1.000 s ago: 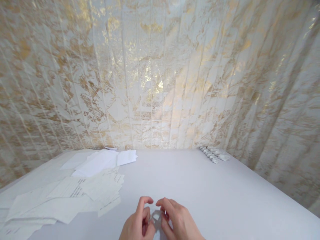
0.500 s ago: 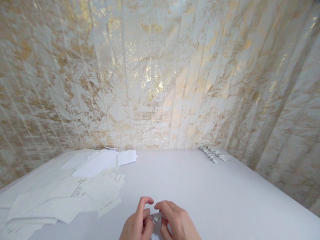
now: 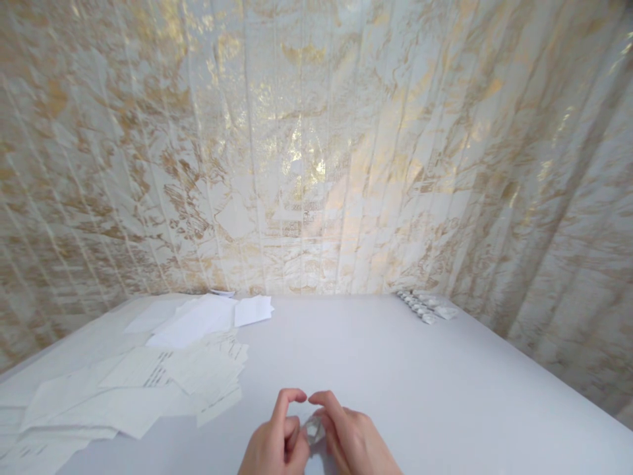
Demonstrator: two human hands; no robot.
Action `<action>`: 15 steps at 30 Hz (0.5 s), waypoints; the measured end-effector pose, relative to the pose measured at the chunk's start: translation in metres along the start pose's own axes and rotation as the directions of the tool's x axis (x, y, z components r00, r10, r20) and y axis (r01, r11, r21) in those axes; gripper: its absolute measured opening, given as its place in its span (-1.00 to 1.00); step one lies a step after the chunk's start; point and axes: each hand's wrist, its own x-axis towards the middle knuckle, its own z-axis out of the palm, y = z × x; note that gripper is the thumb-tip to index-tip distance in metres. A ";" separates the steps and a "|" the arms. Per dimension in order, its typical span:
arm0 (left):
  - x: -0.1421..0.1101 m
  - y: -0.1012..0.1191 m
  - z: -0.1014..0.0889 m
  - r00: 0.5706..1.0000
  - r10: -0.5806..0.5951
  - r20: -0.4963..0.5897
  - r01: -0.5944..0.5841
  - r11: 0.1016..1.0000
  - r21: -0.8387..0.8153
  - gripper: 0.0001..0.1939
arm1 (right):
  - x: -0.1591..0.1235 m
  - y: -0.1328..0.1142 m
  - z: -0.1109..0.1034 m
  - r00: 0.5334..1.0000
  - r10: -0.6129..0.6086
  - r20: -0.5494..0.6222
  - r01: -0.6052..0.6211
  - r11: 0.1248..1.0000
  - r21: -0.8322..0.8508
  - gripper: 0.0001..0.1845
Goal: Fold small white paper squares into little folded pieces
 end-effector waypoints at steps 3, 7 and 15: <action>0.002 -0.003 0.000 1.000 -0.004 -0.017 0.003 1.000 -0.014 -0.72 | 0.000 -0.002 -0.005 0.998 0.064 0.016 -0.066 0.986 0.152 -0.73; 0.005 -0.006 -0.002 0.999 -0.030 -0.020 0.029 0.999 -0.013 -0.71 | 0.000 -0.007 -0.015 0.989 0.132 0.061 -0.145 0.930 0.337 -0.70; 0.005 0.002 -0.007 0.997 -0.074 0.014 0.074 0.995 -0.061 -0.69 | 0.001 -0.009 -0.011 0.995 0.056 -0.085 -0.054 0.998 0.025 -0.65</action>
